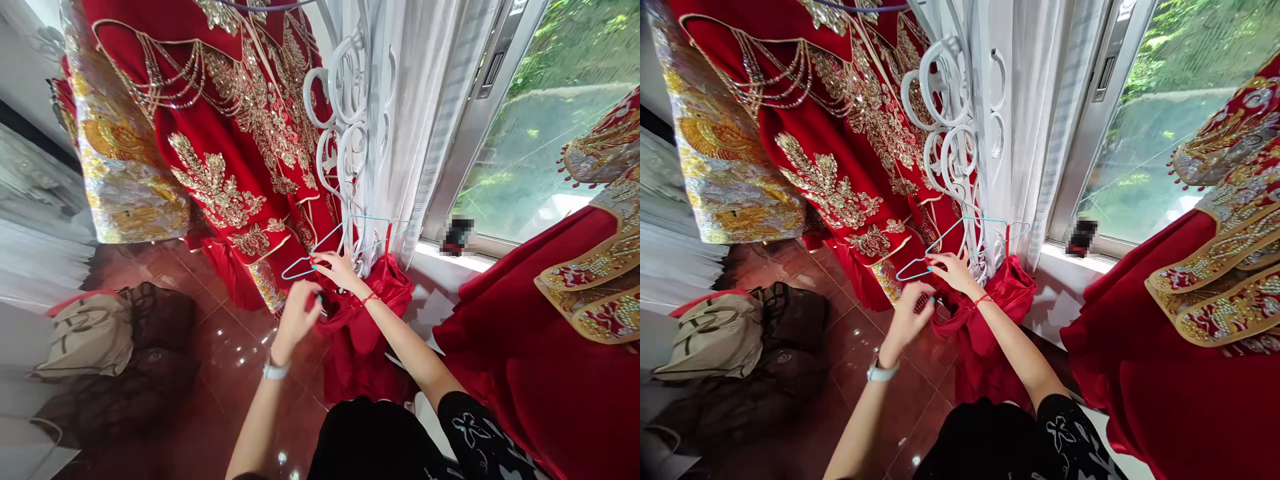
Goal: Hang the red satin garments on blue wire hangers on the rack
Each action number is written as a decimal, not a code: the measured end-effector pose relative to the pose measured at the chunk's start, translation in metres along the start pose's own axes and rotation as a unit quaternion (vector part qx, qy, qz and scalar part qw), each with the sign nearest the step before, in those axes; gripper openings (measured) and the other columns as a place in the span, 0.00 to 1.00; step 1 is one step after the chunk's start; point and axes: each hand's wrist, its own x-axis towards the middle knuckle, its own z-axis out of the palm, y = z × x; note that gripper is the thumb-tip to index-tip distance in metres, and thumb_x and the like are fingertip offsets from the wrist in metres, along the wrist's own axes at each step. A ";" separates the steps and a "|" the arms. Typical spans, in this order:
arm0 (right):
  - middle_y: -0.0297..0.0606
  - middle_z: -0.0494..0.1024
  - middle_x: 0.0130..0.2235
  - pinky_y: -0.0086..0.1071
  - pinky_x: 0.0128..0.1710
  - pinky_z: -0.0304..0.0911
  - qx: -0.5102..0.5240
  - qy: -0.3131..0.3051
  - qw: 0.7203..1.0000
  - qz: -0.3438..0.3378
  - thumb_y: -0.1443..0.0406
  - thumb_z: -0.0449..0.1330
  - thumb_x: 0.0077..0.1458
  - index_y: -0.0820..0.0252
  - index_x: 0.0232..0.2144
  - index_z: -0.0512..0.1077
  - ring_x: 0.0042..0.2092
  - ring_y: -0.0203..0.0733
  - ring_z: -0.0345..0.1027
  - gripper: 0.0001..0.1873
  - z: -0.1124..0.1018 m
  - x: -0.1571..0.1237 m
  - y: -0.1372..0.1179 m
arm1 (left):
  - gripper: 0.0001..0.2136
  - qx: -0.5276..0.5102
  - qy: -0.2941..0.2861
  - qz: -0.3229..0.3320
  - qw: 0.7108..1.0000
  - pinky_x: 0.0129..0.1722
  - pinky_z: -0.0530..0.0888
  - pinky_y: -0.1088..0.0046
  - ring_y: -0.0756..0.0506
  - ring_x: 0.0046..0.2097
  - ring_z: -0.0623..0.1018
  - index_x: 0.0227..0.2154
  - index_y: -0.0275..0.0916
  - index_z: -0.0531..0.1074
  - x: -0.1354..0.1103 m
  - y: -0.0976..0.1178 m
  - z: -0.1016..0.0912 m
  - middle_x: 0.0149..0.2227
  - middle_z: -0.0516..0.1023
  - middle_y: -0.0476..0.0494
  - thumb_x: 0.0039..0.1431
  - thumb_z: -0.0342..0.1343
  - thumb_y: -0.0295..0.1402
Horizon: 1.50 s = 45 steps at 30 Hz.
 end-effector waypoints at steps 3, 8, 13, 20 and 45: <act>0.38 0.84 0.47 0.55 0.68 0.43 -0.018 -0.025 0.999 0.009 0.59 0.59 0.66 0.48 0.43 0.82 0.53 0.46 0.73 0.10 0.006 0.001 0.007 | 0.12 -0.121 -0.137 -0.140 0.973 0.73 0.47 0.50 0.36 0.55 0.74 0.32 0.46 0.79 -0.030 -0.009 0.010 0.38 0.80 0.43 0.44 0.65 0.24; 0.37 0.84 0.44 0.53 0.68 0.45 -0.037 0.000 0.999 0.027 0.58 0.60 0.66 0.48 0.41 0.83 0.50 0.45 0.74 0.10 0.010 -0.008 0.011 | 0.11 -0.110 -0.166 -0.190 0.961 0.70 0.55 0.50 0.37 0.45 0.77 0.26 0.46 0.79 -0.030 -0.018 -0.014 0.33 0.80 0.46 0.38 0.68 0.24; 0.39 0.83 0.41 0.53 0.68 0.43 -0.049 0.007 0.998 0.048 0.58 0.59 0.67 0.48 0.43 0.83 0.48 0.44 0.74 0.12 0.010 -0.017 0.003 | 0.09 0.017 -0.133 -0.074 0.988 0.56 0.71 0.59 0.41 0.40 0.78 0.34 0.44 0.79 -0.010 -0.019 -0.045 0.36 0.82 0.45 0.47 0.61 0.29; 0.38 0.82 0.40 0.53 0.69 0.40 -0.057 0.025 0.997 0.043 0.57 0.58 0.67 0.47 0.43 0.83 0.46 0.46 0.73 0.13 0.008 -0.027 0.004 | 0.15 0.056 0.141 -0.060 0.987 0.41 0.74 0.70 0.47 0.34 0.77 0.49 0.41 0.73 -0.014 -0.035 -0.038 0.31 0.76 0.49 0.58 0.56 0.32; 0.38 0.83 0.36 0.58 0.69 0.39 -0.069 0.033 0.995 0.068 0.61 0.59 0.66 0.50 0.42 0.82 0.45 0.47 0.72 0.11 0.008 -0.029 -0.006 | 0.31 0.067 -0.013 0.023 0.997 0.52 0.74 0.67 0.45 0.46 0.81 0.68 0.45 0.58 0.061 -0.002 -0.013 0.45 0.82 0.45 0.62 0.56 0.32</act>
